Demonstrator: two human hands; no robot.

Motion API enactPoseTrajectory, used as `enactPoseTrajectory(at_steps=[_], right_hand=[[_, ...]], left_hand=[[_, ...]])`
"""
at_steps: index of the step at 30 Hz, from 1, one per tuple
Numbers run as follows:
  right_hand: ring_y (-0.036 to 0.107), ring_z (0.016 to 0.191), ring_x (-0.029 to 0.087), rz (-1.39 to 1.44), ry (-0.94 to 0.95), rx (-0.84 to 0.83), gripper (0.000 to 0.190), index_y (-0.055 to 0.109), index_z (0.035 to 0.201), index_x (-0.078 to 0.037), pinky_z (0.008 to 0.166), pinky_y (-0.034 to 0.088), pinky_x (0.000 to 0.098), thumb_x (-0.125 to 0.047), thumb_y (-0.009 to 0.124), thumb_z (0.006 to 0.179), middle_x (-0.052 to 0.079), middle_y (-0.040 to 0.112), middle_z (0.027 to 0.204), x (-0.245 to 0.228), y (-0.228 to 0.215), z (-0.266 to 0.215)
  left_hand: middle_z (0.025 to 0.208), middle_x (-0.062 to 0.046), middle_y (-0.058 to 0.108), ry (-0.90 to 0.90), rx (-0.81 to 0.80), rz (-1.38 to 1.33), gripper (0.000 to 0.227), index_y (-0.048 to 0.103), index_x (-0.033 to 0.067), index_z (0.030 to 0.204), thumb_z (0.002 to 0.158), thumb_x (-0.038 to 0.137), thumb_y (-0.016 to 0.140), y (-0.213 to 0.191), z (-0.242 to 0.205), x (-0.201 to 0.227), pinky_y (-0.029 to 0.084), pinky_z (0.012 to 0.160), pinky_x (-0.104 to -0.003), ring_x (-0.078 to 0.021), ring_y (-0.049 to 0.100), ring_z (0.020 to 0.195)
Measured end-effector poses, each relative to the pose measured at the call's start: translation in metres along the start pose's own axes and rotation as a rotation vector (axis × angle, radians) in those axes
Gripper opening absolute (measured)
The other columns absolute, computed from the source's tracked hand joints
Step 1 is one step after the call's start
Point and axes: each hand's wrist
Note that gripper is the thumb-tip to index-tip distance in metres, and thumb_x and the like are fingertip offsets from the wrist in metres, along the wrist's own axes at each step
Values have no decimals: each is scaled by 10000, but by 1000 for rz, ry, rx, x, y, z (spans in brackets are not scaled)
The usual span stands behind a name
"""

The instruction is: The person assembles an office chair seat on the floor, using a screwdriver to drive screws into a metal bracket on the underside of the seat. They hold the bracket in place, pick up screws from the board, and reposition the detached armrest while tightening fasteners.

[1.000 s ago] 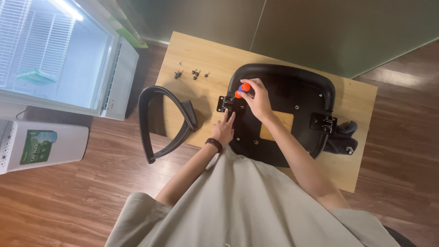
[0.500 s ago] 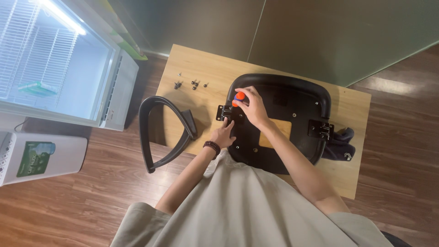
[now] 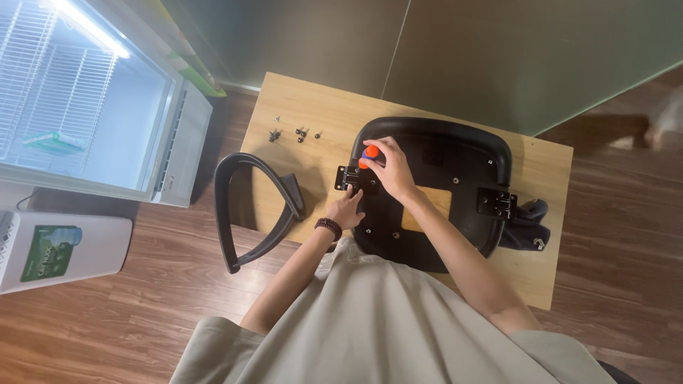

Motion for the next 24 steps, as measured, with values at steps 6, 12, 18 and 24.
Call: enactPoseTrajectory(at_steps=[6, 12, 18, 24], right_hand=[[670, 1057, 197, -3, 0, -11, 371, 658, 1253, -38, 913, 600, 310, -67, 775, 902, 82, 589, 1177, -1, 3, -1], [663, 1054, 210, -5, -29, 30, 377, 657, 1247, -40, 893, 643, 306, -81, 779, 893, 89, 584, 1170, 4, 4, -1], [685, 847, 282, -433, -68, -24, 367, 687, 1111, -77, 716, 572, 392, -249, 867, 841, 90, 613, 1038, -16, 8, 8], [689, 925, 326, -482, -178, -183, 374, 681, 1170, -73, 783, 577, 409, -142, 800, 822, 110, 633, 1149, 8, 17, 37]], left_hand=[[1657, -235, 239, -19, -35, 9, 826, 345, 216, 1574, 859, 402, 715, -8, 1, 7, 562, 937, -475, -426, 670, 1127], [1637, -262, 267, -4, -42, 55, 812, 356, 208, 1570, 874, 445, 700, 1, 14, -1, 562, 943, -475, -426, 666, 1140], [1631, -266, 273, 32, -68, 36, 848, 350, 197, 1572, 852, 469, 706, 0, 15, -7, 556, 958, -463, -433, 671, 1124], [1636, -243, 274, 11, -70, 39, 838, 349, 216, 1570, 848, 458, 700, -4, 10, -4, 551, 951, -476, -437, 665, 1120]])
Point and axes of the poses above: each hand's wrist, its own z-axis towards the middle knuckle, its own y-axis out of the palm, x = y × z
